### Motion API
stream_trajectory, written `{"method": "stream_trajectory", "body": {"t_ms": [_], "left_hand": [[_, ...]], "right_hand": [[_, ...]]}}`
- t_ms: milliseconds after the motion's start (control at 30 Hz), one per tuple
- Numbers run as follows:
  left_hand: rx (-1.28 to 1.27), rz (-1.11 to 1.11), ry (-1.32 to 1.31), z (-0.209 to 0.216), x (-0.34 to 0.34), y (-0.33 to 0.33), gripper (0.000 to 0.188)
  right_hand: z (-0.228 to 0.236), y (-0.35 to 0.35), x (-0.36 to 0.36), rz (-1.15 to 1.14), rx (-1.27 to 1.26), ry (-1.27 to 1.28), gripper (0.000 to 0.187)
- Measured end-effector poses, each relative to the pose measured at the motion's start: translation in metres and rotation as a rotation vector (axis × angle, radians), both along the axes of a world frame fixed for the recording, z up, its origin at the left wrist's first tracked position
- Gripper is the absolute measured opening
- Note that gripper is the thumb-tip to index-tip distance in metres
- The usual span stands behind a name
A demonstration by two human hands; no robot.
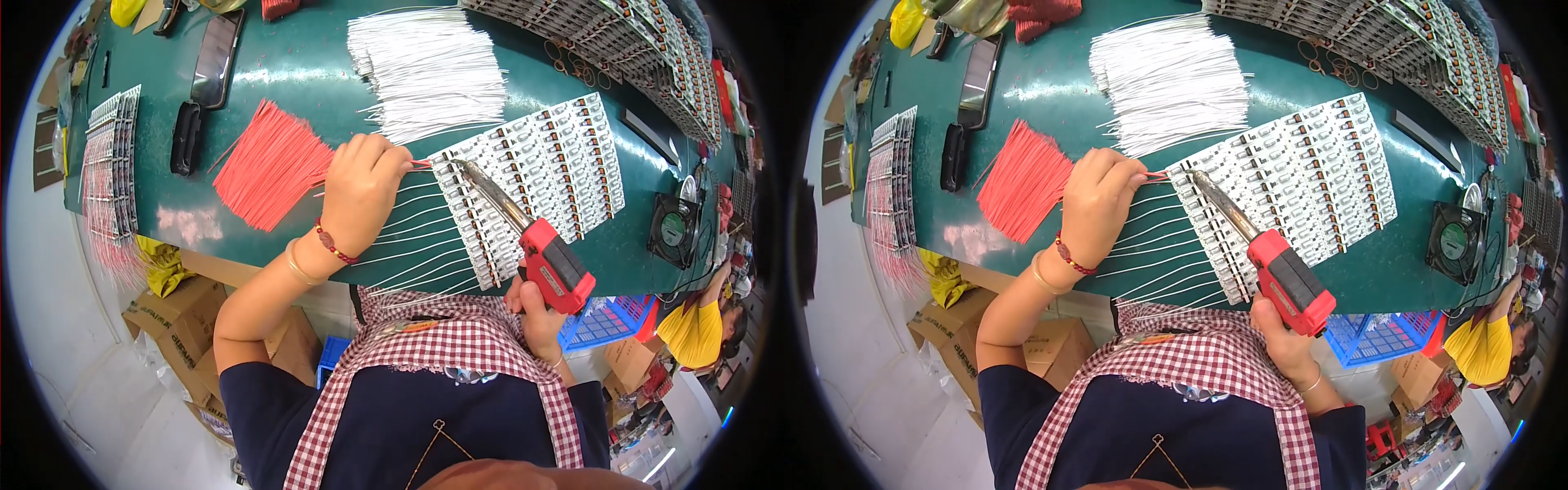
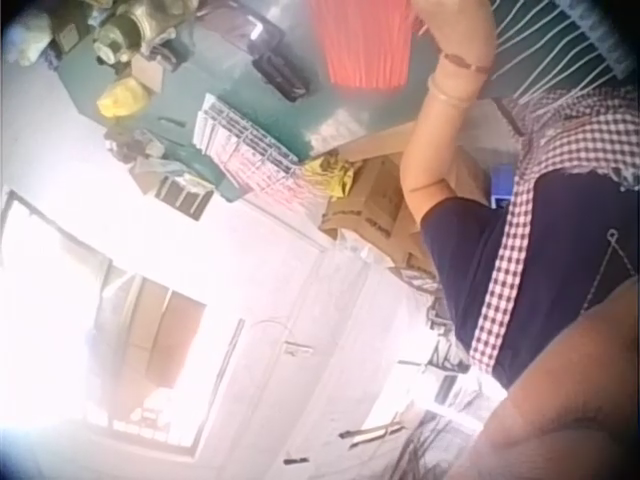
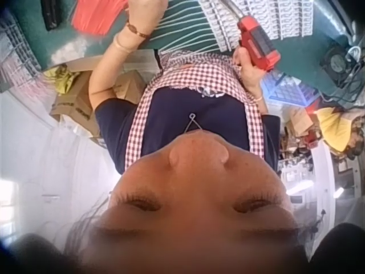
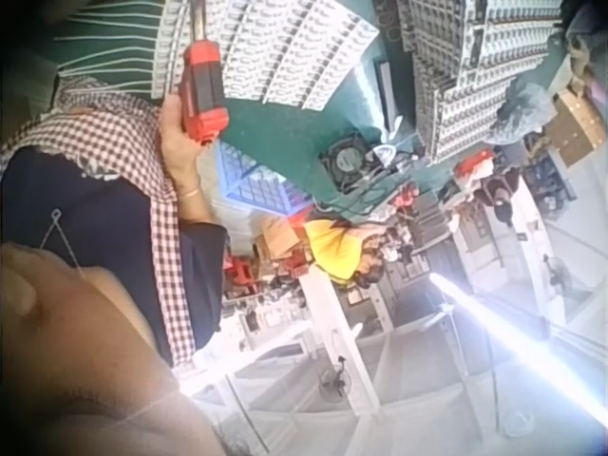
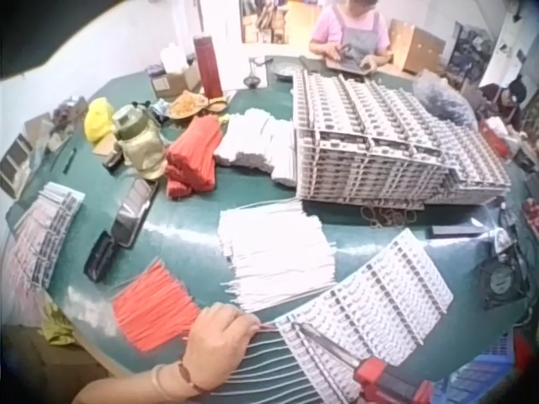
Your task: The person solders white wires and red wires onto an LED board assembly with a soldering iron.
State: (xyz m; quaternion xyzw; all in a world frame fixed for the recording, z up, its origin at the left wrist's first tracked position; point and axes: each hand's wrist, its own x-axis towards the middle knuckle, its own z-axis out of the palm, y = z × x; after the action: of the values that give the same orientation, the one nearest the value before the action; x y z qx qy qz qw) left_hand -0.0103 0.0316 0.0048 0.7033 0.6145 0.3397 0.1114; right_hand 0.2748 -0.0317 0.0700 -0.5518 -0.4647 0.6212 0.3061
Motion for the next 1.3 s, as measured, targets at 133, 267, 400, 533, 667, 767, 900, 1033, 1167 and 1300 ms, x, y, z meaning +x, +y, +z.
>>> {"method": "stream_trajectory", "body": {"t_ms": [133,267,400,533,667,767,900,1033,1167,1300], "left_hand": [[-0.05,0.016,0.078,0.0,0.007,0.001,0.012],[-0.072,0.031,0.164,-0.003,0.014,0.0,0.009],[-0.064,0.04,0.433,-0.004,0.021,-0.001,0.005],[-0.031,0.055,0.523,-0.007,0.022,-0.003,0.003],[0.001,0.084,0.528,-0.007,0.024,-0.003,0.003],[-0.052,0.085,0.525,-0.001,0.025,-0.001,0.005],[-0.115,0.05,0.449,0.005,0.022,-0.002,0.007],[-0.069,0.014,0.408,0.026,0.006,-0.007,0.005],[-0.064,0.112,0.439,0.053,-0.033,-0.023,0.029],[-0.047,0.453,0.421,0.107,-0.045,-0.05,0.019]], "right_hand": [[0.003,0.002,-0.002,-0.023,-0.003,-0.007,0.035],[0.006,0.003,-0.002,-0.071,-0.036,-0.009,0.034],[0.005,0.003,-0.001,-0.078,-0.038,0.0,0.034],[0.008,0.003,-0.001,-0.085,-0.014,0.031,0.034],[0.008,0.002,0.001,-0.085,0.006,0.045,0.033],[0.006,0.002,0.004,-0.086,0.017,0.07,0.032],[0.006,0.004,0.008,-0.075,0.006,0.046,0.031],[0.008,0.004,0.013,-0.116,0.021,0.055,0.028],[0.012,-0.001,0.021,-0.242,-0.078,-0.052,0.011],[-0.001,0.001,0.036,-0.208,-0.123,-0.003,0.022]]}}
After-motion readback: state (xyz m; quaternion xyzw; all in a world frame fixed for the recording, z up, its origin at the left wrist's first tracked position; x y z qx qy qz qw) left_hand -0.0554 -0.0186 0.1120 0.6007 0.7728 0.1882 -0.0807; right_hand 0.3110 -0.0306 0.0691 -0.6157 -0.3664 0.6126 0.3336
